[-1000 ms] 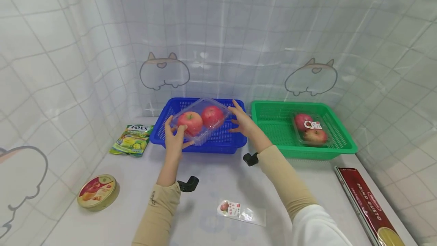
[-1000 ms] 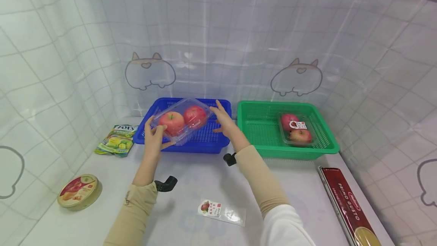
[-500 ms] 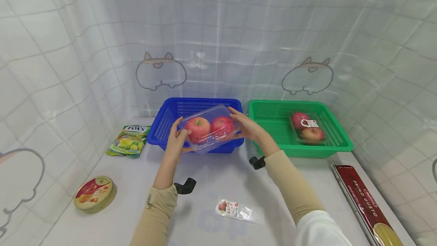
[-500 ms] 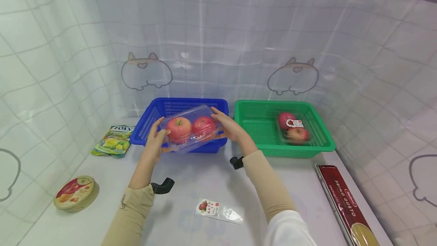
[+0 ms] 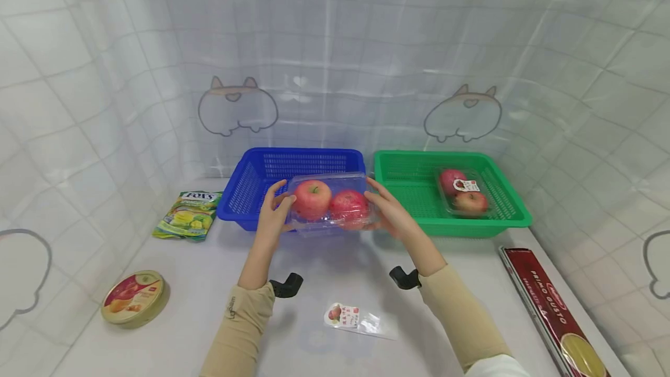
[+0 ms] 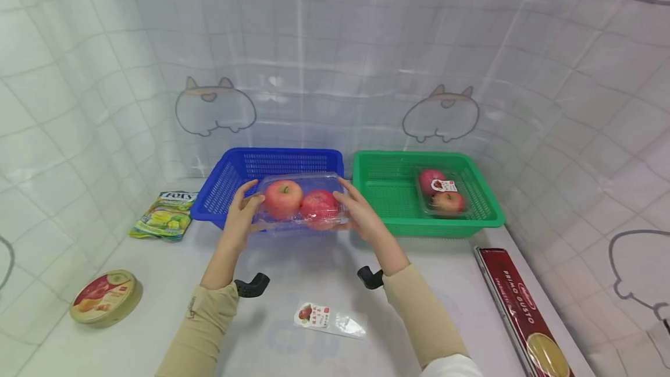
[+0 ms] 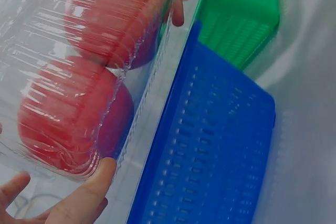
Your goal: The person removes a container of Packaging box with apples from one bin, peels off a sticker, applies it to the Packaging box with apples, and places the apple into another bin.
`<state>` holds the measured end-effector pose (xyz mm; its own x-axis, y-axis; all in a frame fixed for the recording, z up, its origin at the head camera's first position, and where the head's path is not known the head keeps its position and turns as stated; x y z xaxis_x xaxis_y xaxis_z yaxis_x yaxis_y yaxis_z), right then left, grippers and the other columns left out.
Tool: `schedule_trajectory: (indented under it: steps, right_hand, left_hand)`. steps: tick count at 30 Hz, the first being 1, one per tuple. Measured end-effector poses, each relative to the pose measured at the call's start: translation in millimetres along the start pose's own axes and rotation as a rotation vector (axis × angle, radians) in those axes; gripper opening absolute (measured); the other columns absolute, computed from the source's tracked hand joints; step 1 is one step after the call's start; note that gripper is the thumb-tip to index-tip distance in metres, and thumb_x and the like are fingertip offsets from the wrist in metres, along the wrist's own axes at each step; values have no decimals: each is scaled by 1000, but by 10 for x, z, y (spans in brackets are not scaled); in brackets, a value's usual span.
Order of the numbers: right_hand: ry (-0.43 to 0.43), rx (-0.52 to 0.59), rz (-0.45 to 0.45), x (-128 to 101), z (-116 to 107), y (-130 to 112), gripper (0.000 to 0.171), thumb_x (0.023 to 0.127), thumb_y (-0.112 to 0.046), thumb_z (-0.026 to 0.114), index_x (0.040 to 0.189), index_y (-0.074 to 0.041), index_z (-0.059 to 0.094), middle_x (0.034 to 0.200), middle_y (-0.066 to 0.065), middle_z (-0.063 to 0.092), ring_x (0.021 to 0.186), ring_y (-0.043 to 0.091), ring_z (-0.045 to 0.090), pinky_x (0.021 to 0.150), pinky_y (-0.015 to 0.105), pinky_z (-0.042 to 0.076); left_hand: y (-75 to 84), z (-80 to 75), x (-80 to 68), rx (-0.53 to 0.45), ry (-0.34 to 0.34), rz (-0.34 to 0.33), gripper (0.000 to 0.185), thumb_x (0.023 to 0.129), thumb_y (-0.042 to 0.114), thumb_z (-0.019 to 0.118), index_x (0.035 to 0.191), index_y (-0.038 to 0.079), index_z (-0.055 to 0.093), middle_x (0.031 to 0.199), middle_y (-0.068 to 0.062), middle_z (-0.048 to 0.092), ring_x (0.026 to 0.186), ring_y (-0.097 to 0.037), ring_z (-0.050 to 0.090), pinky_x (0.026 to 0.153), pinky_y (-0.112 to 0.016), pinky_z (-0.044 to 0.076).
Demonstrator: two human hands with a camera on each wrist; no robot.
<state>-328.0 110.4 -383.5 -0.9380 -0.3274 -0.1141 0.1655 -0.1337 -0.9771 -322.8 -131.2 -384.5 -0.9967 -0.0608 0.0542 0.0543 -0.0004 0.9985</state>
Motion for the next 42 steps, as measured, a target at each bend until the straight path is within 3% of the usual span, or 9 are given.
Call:
schedule_trajectory:
  steps: [11, 19, 25, 33, 42]
  right_hand:
    - [82, -1, -14, -390, -158, 24, 59, 97, -22, 46, 148, -23, 15, 152, 13, 5, 135, 44, 18, 91, 62, 39]
    - [103, -10, -15, -642, -274, 108, 60, 96, -21, 46, 148, -21, 15, 150, 19, 8, 133, 45, 22, 90, 61, 40]
    - [103, -18, -5, -843, -386, 190, 60, 95, -20, 45, 147, -21, 15, 142, 23, 21, 127, 46, 31, 89, 58, 43]
    - [102, -40, 27, -993, -451, 355, 61, 95, -18, 48, 147, -19, 16, 137, 24, 28, 105, 27, 53, 81, 47, 51]
    - [112, -31, 77, -1050, -463, 632, 62, 94, -18, 48, 147, -19, 16, 141, 24, 25, 111, 32, 48, 85, 47, 48]
  left_hand:
    - [2, 249, -125, 95, -86, 18, 39, 94, 27, 52, 131, 15, 46, 132, -13, 44, 117, -31, 47, 80, -50, 51]
    - [-42, 417, -326, 92, -173, 20, 42, 93, 31, 52, 133, 17, 44, 134, -13, 43, 122, -32, 42, 85, -55, 47]
    - [-103, 553, -482, 70, -264, 5, 50, 88, 19, 60, 135, 16, 40, 133, -15, 41, 117, -33, 47, 81, -50, 50]
    - [-274, 591, -665, 71, -271, 5, 53, 86, 15, 62, 134, 13, 40, 132, -18, 41, 116, -36, 47, 75, -44, 52]
    - [-570, 621, -835, 47, -251, -74, 55, 88, 18, 59, 138, 11, 37, 138, -21, 36, 119, -37, 47, 79, -46, 49]
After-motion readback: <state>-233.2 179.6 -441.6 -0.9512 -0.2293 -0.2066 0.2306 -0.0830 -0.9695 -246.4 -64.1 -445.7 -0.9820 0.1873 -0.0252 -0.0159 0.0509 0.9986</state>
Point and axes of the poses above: each hand's wrist, its own x-axis towards the middle knuckle, its own z-axis out of the palm, y = z × x, the point moved 7 cm from there along x, towards the middle knuckle
